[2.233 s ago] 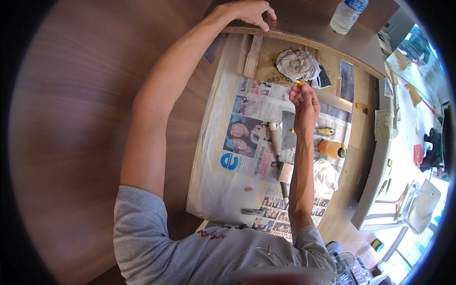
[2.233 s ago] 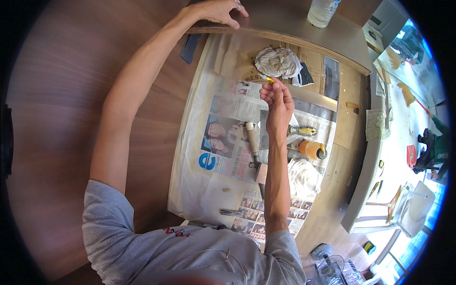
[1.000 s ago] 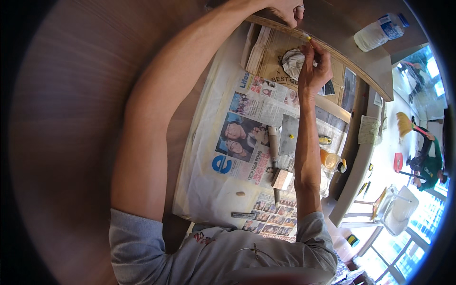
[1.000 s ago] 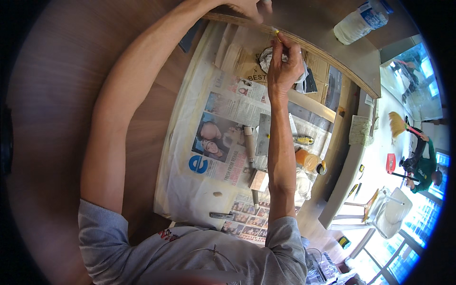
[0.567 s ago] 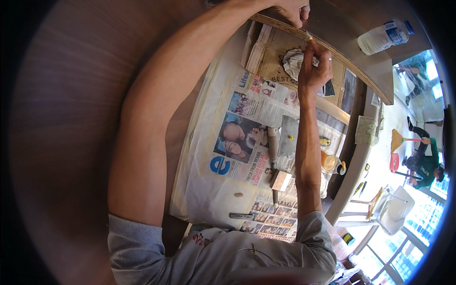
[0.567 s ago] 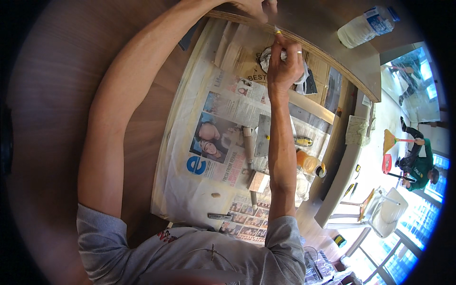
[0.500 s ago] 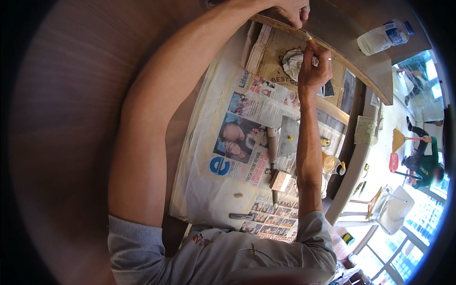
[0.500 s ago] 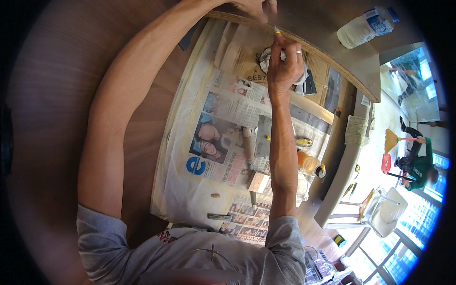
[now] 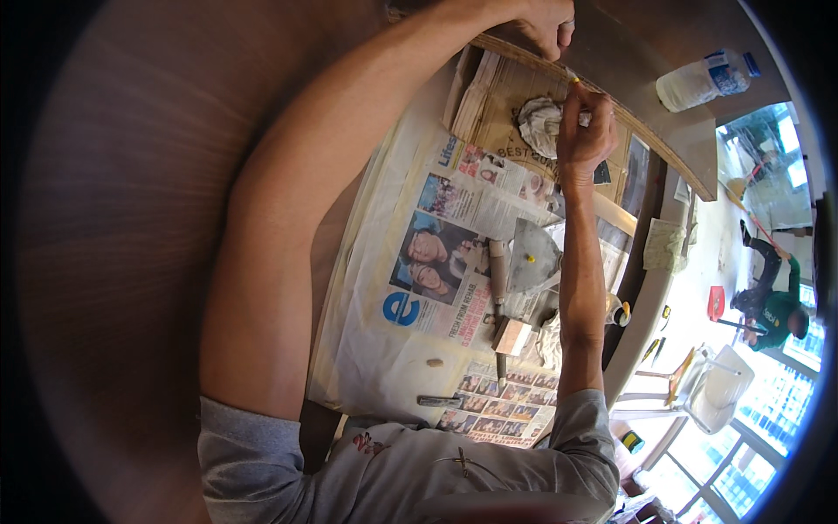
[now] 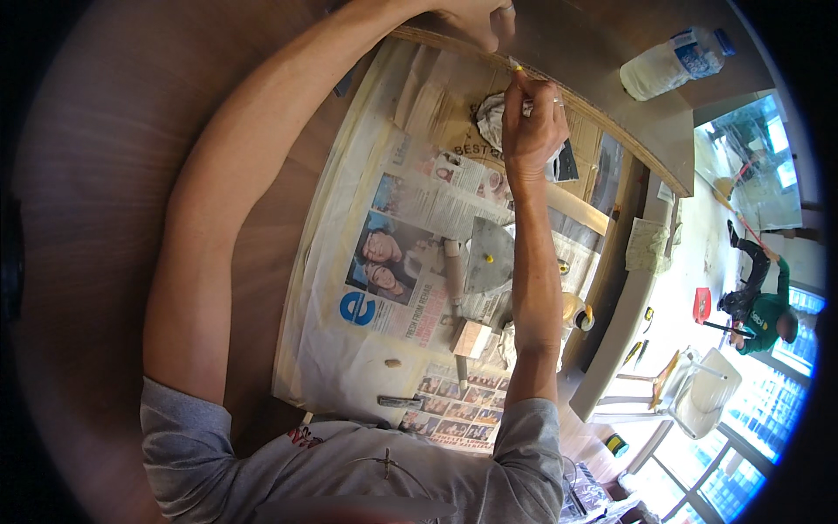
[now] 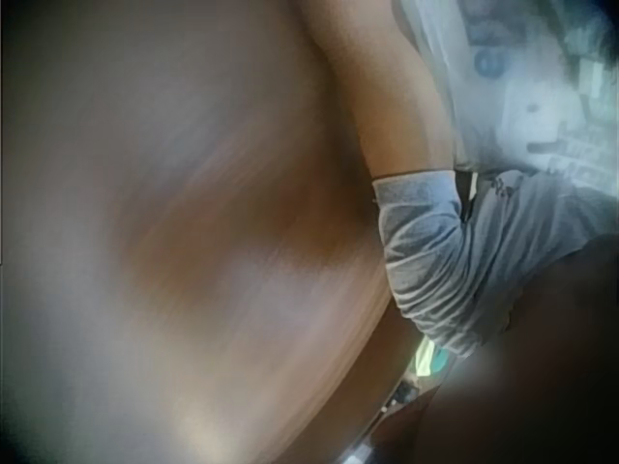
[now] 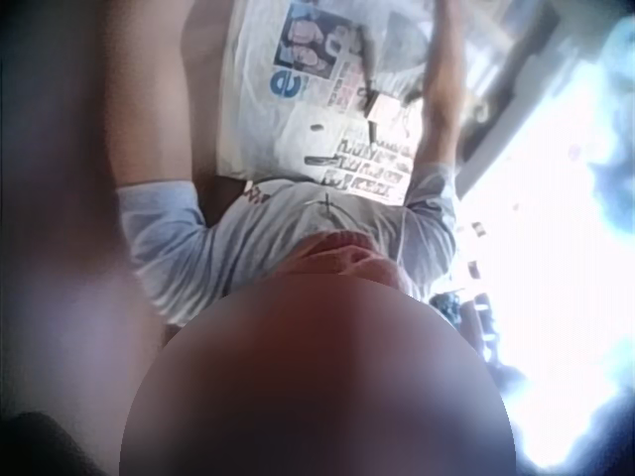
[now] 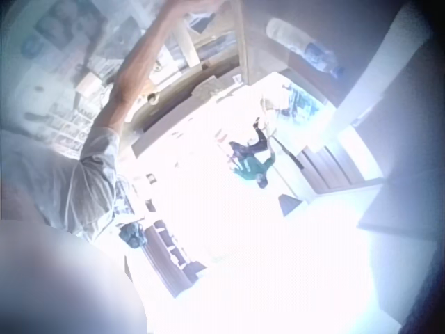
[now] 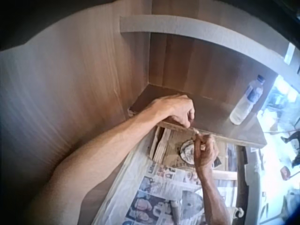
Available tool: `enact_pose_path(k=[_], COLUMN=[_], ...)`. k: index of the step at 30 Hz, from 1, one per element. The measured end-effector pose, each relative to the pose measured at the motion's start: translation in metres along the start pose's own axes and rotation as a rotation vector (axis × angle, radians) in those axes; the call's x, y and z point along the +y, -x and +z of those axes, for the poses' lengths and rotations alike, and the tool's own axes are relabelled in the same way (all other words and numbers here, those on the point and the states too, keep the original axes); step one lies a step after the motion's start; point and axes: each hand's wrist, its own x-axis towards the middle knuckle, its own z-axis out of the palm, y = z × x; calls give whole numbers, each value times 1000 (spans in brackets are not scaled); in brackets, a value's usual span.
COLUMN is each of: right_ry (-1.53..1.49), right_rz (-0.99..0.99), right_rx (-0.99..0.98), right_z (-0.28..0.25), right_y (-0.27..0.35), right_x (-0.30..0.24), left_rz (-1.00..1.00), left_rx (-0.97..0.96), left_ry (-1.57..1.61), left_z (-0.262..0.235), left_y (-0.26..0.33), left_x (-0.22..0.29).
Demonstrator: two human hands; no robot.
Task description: The person applies a yellow putty-like substance to the edge of a wooden cabinet door, smooths it with a tool, and wipes the area with a cloth. They also pour liquid from a bottle onto the cloth and continue wiping the door edge.
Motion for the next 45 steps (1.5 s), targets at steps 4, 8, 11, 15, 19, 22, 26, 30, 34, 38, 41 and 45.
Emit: enact_pose_path(k=[4,8,11,15,19,22,26,30,34,38,41,45], right_ry=[-6,-26,-29,-32,-43,-52,-73,-86,-33,50,78,80], right_rz=[-20,34,31,12,-7,1,33,71,124,146,158,121], right_rx=[4,-26,-35,-37,-36,-51,-82,-84,-137,-209,-238,-203], right_z=[3,2,0,1,3,3,3,4,1,-6,-8,-9], right_y=[5,4,4,5,5,5,6,5,0,-7,-9,-9], right_x=[5,9,10,10,9,8,7,4,-2,-10,-15,-14], left_rz=[1,3,-1,-2,2,3,-1,-3,-9,-9,-11,-11], left_rx=[4,6,9,15,21,23,33,36,39,42,40,38], left_ry=[1,10,11,15,15,12,11,13,16,15,21,29], left_z=[-2,-1,1,1,1,1,3,4,5,7,7,5], left_y=[-1,-1,2,4,4,5,6,9,11,11,9,5], left_x=[0,0,0,-1,0,1,1,0,-2,-2,-2,-2])
